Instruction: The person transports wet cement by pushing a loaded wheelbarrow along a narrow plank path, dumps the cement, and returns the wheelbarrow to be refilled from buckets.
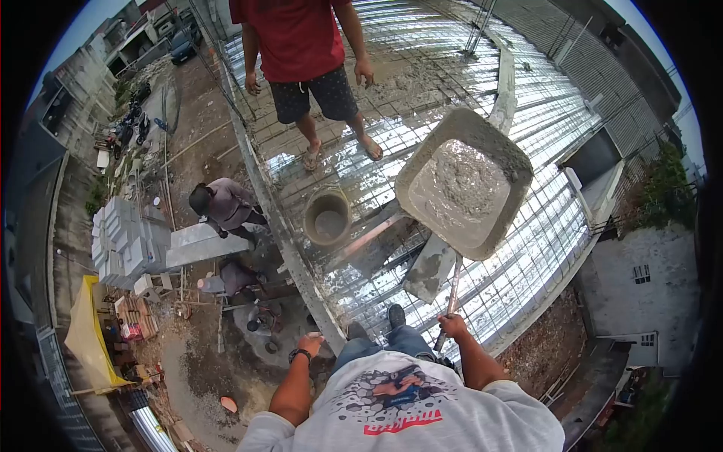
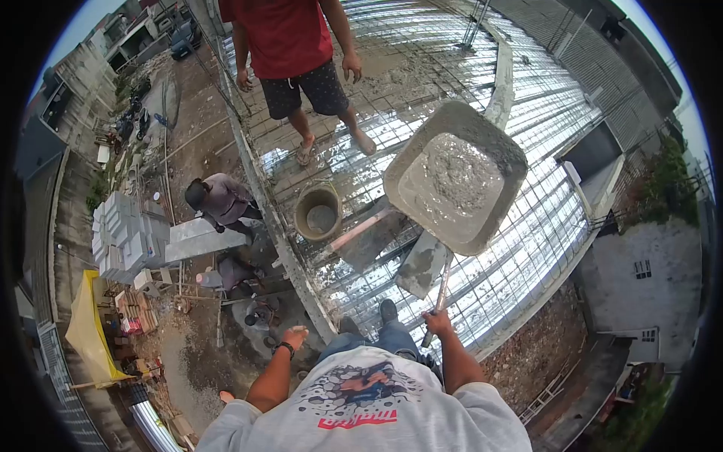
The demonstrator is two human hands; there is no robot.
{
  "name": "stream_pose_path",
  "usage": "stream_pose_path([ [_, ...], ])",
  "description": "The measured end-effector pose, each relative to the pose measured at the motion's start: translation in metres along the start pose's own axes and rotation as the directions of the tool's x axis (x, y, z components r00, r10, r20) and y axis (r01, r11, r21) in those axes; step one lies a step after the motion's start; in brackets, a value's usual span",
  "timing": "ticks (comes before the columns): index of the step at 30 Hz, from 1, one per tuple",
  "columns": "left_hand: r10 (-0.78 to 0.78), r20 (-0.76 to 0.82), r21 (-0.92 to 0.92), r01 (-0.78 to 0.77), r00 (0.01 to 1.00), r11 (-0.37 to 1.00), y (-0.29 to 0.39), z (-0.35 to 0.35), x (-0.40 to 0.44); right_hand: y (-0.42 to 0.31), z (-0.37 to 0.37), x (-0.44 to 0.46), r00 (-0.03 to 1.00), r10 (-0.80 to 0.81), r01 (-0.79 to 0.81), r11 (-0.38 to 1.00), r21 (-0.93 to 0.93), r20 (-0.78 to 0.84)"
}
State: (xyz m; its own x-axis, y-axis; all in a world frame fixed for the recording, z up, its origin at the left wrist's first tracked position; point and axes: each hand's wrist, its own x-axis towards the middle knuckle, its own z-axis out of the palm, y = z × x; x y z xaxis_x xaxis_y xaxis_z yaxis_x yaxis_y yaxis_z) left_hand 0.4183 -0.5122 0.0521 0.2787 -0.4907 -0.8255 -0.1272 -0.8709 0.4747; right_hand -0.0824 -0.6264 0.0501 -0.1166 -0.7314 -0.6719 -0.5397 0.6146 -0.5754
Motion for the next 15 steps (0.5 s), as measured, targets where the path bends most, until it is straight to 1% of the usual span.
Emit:
stream_pose_path([
  [2, 0.021, 0.025, -0.037, -0.020, 0.999, 0.999, -0.015, 0.001, 0.021, 0.021, 0.003, 0.012, 1.000, 0.013, -0.014, 0.999, 0.046, 0.014],
  [3, 0.040, 0.014, -0.008, -0.040, 0.999, 0.999, -0.011, 0.000, 0.022, 0.022, 0.004, 0.009, 0.998, 0.066, -0.066, 0.998, 0.003, 0.006],
  [6, 0.098, -0.022, 0.052, -0.096, 0.995, 0.994, -0.015, 0.006, 0.026, 0.032, 0.003, 0.007, 0.998, 0.062, -0.062, 0.998, -0.001, -0.002],
  [7, 0.128, -0.047, 0.062, -0.125, 0.991, 0.990, -0.019, 0.007, 0.033, 0.039, 0.005, 0.012, 1.000, -0.015, 0.016, 0.998, -0.061, 0.011],
  [8, 0.162, -0.075, 0.074, -0.157, 0.984, 0.985, -0.021, 0.007, 0.040, 0.048, 0.004, 0.014, 1.000, 0.027, -0.027, 0.998, -0.057, 0.003],
  [9, 0.158, -0.081, 0.062, -0.154, 0.984, 0.986, -0.016, 0.006, 0.036, 0.031, 0.000, -0.002, 0.998, 0.067, -0.067, 0.996, -0.051, -0.002],
  [10, 0.155, -0.087, 0.050, -0.151, 0.984, 0.987, -0.008, 0.006, 0.027, 0.030, 0.001, -0.004, 0.994, 0.106, -0.106, 0.993, -0.044, -0.006],
  [11, 0.151, -0.093, 0.038, -0.148, 0.984, 0.988, 0.001, 0.006, 0.018, 0.032, 0.003, -0.001, 0.995, 0.098, -0.097, 0.995, -0.012, 0.007],
  [14, 0.202, -0.092, 0.050, -0.198, 0.975, 0.979, 0.005, 0.004, 0.015, 0.030, 0.004, 0.000, 0.994, 0.110, -0.110, 0.991, -0.078, -0.008],
  [15, 0.173, -0.041, 0.058, -0.171, 0.984, 0.984, 0.005, 0.001, 0.019, 0.026, 0.004, -0.003, 0.992, 0.126, -0.126, 0.992, -0.028, -0.023],
])
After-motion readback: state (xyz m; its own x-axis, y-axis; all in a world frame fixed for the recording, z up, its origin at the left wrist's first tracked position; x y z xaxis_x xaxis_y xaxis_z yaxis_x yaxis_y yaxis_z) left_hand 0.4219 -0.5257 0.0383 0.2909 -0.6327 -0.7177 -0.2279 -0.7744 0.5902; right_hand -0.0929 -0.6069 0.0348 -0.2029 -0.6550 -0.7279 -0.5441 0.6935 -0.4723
